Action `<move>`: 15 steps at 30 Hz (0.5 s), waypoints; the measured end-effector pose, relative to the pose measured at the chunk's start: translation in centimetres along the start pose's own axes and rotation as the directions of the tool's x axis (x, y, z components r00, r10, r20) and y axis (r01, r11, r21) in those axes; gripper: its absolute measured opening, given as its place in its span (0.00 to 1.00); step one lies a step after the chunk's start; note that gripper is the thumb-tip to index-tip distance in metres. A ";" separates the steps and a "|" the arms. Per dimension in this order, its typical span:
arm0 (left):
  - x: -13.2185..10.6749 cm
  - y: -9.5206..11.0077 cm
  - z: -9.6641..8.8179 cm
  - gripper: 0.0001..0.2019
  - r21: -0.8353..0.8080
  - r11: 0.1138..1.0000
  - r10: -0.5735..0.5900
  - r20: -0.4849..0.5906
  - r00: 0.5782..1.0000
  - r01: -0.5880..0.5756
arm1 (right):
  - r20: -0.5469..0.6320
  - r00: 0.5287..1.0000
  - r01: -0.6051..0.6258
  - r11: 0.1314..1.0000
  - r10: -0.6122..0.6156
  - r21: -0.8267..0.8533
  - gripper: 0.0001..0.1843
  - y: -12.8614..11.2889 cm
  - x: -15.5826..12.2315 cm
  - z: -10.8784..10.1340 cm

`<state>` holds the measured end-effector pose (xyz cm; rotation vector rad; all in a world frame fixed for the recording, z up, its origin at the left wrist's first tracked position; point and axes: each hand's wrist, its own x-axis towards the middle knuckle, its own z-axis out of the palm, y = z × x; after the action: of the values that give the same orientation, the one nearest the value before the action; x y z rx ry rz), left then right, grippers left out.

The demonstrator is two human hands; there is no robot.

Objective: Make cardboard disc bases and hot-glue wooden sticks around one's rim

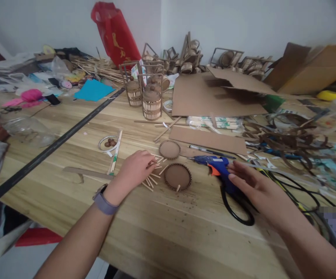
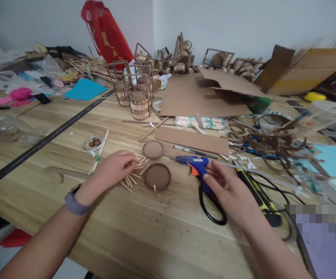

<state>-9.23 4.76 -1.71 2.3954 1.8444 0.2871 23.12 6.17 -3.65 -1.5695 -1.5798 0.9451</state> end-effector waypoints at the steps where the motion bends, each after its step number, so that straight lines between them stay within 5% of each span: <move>1: 0.0 0.1 0.1 0.06 0.032 0.999 0.011 0.023 1.000 -0.012 | -0.014 0.999 0.045 0.998 -0.045 -0.039 0.30 0.2 -0.1 0.1; 8: -0.3 1.3 0.6 0.10 0.114 0.993 0.003 0.032 0.999 -0.007 | -0.026 0.947 0.299 0.911 -0.319 -0.283 0.18 -0.8 -1.8 1.2; 15: -0.3 1.5 0.2 0.08 0.123 0.991 -0.047 0.006 0.999 0.046 | -0.018 0.834 0.510 0.783 -0.552 -0.356 0.09 -2.5 -3.4 1.8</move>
<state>-7.83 4.08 -1.64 2.4230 1.9659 0.1632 20.40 2.73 -2.29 -1.2376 -2.0211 0.2658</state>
